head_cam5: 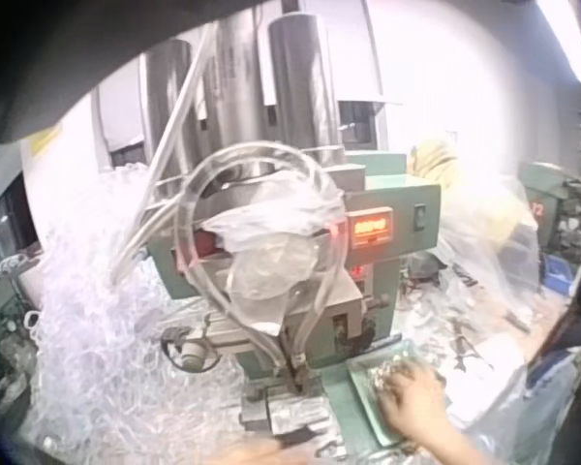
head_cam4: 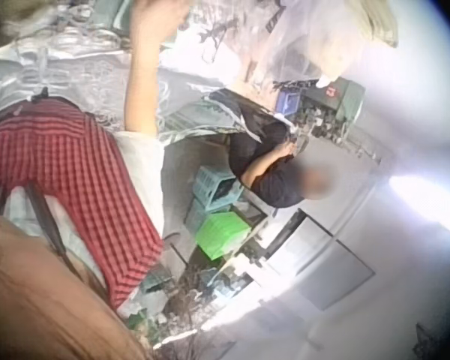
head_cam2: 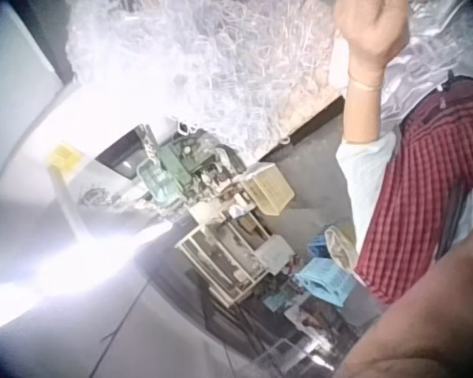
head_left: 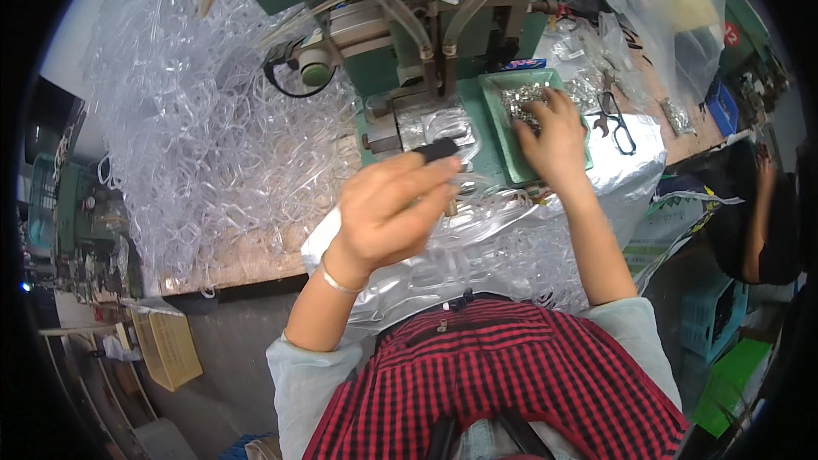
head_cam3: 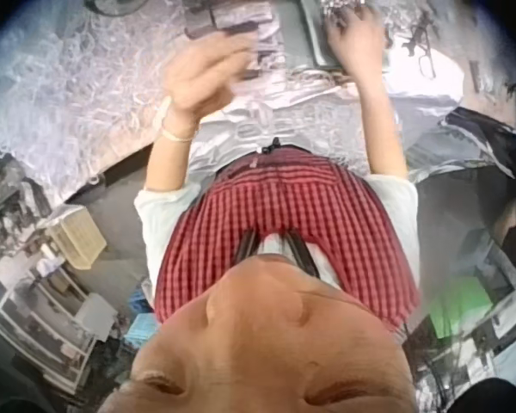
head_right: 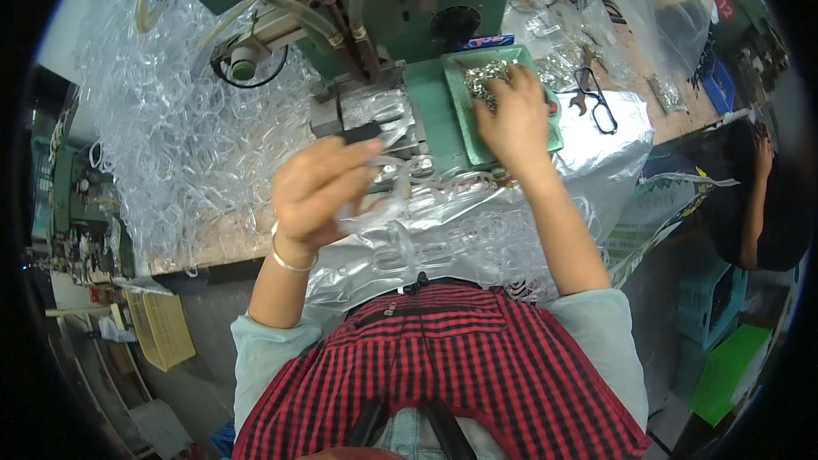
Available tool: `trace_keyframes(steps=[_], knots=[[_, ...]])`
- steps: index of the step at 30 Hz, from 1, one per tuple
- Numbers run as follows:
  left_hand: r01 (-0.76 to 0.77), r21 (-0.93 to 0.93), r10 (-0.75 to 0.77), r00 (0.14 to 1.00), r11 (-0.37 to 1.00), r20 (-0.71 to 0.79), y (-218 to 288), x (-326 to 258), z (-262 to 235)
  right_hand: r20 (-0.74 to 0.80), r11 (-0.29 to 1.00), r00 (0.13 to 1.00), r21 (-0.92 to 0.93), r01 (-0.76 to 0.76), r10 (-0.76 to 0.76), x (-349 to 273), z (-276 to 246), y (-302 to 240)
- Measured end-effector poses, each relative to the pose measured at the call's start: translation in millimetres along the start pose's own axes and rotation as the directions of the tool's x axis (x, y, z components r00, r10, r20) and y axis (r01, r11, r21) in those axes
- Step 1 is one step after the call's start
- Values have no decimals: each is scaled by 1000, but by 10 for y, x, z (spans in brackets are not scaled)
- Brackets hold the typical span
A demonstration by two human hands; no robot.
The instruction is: The person repeatedly picks up small clear plastic pieces and metal pins, inserts the pins into the plastic pieces, and places the assembled units into a green tray. The process is continuous and repetitive throughout the clip.
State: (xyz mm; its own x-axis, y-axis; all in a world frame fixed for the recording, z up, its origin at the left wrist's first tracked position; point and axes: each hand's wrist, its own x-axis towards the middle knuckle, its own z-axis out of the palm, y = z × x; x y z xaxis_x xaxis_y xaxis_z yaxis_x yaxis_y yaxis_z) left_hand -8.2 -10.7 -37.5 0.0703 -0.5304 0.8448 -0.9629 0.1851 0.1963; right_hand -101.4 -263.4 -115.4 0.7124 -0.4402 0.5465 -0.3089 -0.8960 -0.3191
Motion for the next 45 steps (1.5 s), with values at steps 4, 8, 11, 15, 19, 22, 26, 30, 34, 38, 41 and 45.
trace_keyframes(steps=[4,8,11,15,19,22,26,30,34,38,41,45], knots=[[-239,170,234,971,956,51,-87,-4,148,-65,999,998,26,29,-27,-101,137,341],[-231,215,226,973,949,48,-95,-64,113,-70,997,998,78,5,0,-63,146,338],[-172,190,171,985,967,19,-92,-194,130,-9,989,996,115,-92,94,-39,163,327],[20,216,-8,998,976,-54,38,-475,-36,-20,954,975,213,-210,219,-8,186,360],[651,340,-220,622,679,-752,-436,-824,-999,54,912,968,325,-250,246,-60,161,402],[815,255,-347,474,520,-809,-1166,-757,-1891,55,862,974,457,-219,218,19,216,328],[797,477,-361,596,370,-717,-2136,-518,-2128,124,843,965,469,-264,233,105,221,103],[729,667,-560,621,154,-549,-2353,154,-2222,138,820,966,510,-259,219,89,200,67],[526,777,-696,699,347,-162,-2459,1128,-2742,118,851,964,454,-265,237,15,175,221],[490,723,-794,593,487,132,-1887,1800,-2481,199,686,931,631,-361,307,-58,-87,70],[275,863,-780,596,423,193,-1407,1496,-2460,262,617,955,731,-292,142,121,-403,-373],[822,212,-716,565,528,-410,-846,-358,-2056,276,461,957,841,-285,87,361,-263,-674]])
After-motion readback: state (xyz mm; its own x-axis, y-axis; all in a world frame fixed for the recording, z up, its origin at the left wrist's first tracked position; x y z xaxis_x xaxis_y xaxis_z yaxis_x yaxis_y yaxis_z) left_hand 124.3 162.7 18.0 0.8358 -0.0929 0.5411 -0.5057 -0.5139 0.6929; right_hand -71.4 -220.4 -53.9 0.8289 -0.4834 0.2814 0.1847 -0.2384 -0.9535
